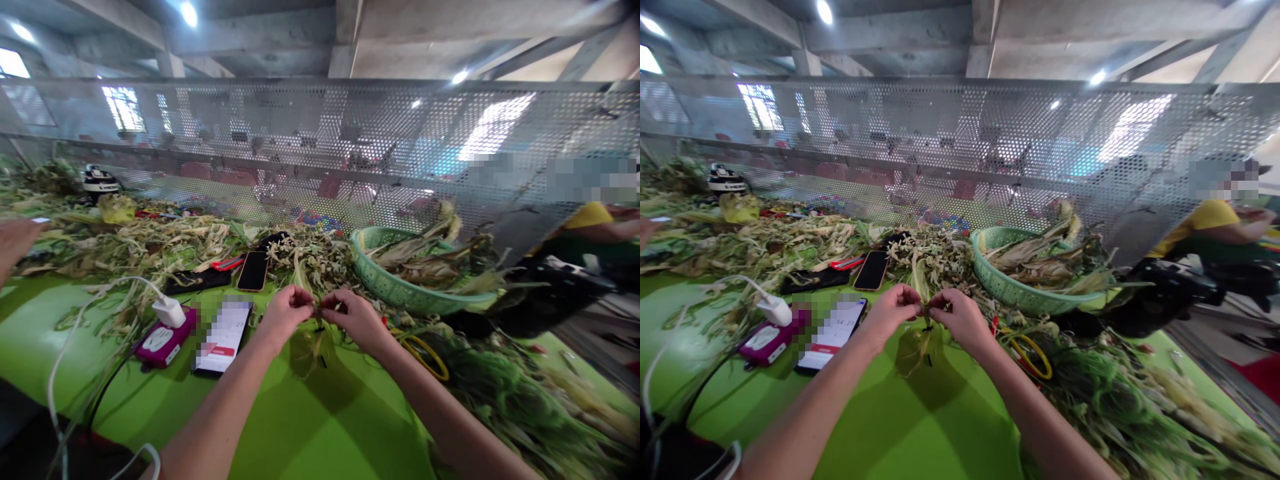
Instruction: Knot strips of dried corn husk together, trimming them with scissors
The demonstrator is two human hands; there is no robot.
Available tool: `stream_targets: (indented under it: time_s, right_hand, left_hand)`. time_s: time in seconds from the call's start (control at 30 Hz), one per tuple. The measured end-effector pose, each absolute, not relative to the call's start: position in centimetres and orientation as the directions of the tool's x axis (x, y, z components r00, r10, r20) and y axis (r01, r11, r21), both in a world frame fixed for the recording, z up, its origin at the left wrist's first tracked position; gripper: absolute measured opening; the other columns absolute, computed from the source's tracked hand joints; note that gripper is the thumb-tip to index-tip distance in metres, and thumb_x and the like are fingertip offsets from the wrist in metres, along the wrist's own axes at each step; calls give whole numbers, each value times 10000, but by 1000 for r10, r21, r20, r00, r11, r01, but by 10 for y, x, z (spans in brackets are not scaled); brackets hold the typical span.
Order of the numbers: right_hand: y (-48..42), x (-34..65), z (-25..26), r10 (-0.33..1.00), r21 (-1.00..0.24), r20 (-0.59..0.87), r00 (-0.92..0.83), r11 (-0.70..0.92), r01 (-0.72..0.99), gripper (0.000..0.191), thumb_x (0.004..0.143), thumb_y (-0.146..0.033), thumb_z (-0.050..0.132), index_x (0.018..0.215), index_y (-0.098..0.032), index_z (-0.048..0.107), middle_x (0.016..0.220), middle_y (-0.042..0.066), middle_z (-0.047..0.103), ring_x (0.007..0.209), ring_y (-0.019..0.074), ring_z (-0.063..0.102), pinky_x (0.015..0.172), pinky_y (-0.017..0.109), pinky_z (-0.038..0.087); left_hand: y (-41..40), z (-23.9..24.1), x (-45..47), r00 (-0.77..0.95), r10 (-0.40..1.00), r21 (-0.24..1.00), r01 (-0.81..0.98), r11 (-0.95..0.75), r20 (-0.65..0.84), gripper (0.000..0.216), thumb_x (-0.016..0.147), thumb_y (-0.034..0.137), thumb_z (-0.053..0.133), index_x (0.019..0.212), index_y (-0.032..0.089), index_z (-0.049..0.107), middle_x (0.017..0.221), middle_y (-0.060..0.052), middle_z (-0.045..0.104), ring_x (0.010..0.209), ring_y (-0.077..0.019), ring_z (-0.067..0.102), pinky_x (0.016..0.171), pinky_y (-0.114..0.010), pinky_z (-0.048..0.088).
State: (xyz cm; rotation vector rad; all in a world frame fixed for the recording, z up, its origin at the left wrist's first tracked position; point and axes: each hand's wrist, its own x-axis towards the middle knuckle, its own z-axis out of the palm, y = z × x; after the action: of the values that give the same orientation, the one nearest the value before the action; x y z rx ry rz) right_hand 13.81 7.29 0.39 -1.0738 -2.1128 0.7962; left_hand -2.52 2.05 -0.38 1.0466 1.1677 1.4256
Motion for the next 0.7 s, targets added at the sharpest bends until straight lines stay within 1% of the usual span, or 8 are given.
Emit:
stream_targets:
  time_s: [0.1,0.2,0.27,0.33,0.43,0.53,0.63,0.7]
  right_hand:
    - [75,140,3,841,-739,280,-462,496,456,101,717,-260,642,781,-185,665,709,-2,644,644,151,560,571,240,404]
    - [74,141,5,857,-759,290,-426,477,443,100,721,-267,633,780,-192,660,633,-22,612,558,133,524,520,232,379]
    - [72,141,8,869,-779,268,-415,449,438,82,720,-255,621,767,-194,649,559,-42,565,497,120,490,485,225,361]
    - [71,140,11,884,-811,228,-408,404,422,67,713,-247,610,748,-194,630,537,-51,536,467,112,477,460,219,356]
    - [70,139,12,908,-889,165,-385,306,340,65,695,-248,601,723,-192,584,571,-51,542,445,102,490,434,212,361]
    - [71,141,14,922,-958,106,-372,195,212,55,678,-228,576,706,-190,547,578,-40,573,438,102,512,432,212,367]
    - [73,145,17,928,-990,45,-369,92,109,63,659,-215,563,701,-190,525,610,-11,631,470,117,547,470,225,408]
    - [75,148,18,926,-993,30,-376,70,92,61,658,-217,559,695,-195,516,586,-20,612,486,123,542,490,235,425]
  left_hand:
    - [24,-9,-27,-155,984,988,-108,-108,91,168,622,142,682,765,161,597,709,6,614,674,-119,577,647,-229,449]
    - [27,-13,-30,-159,973,985,-7,-172,168,155,636,138,670,770,166,597,710,4,620,688,-128,585,673,-240,454]
    - [27,-12,-31,-160,965,977,87,-195,207,131,651,130,649,764,170,597,708,5,622,680,-130,581,670,-241,446]
    - [24,-8,-31,-165,959,964,175,-201,230,111,663,120,628,756,174,598,704,5,624,673,-132,578,668,-242,437]
    - [21,-4,-31,-172,952,946,248,-208,254,106,674,105,605,749,181,599,705,4,625,672,-137,576,668,-245,429]
    - [21,-4,-33,-179,944,933,285,-219,276,114,674,95,588,736,189,603,704,0,631,674,-144,578,665,-247,419]
    - [22,-6,-34,-192,941,911,363,-197,280,131,666,90,579,740,195,602,711,-6,638,674,-154,580,652,-251,407]
    - [22,-7,-35,-190,947,887,435,-156,260,146,670,90,567,765,196,600,722,-12,644,673,-160,580,646,-257,403]
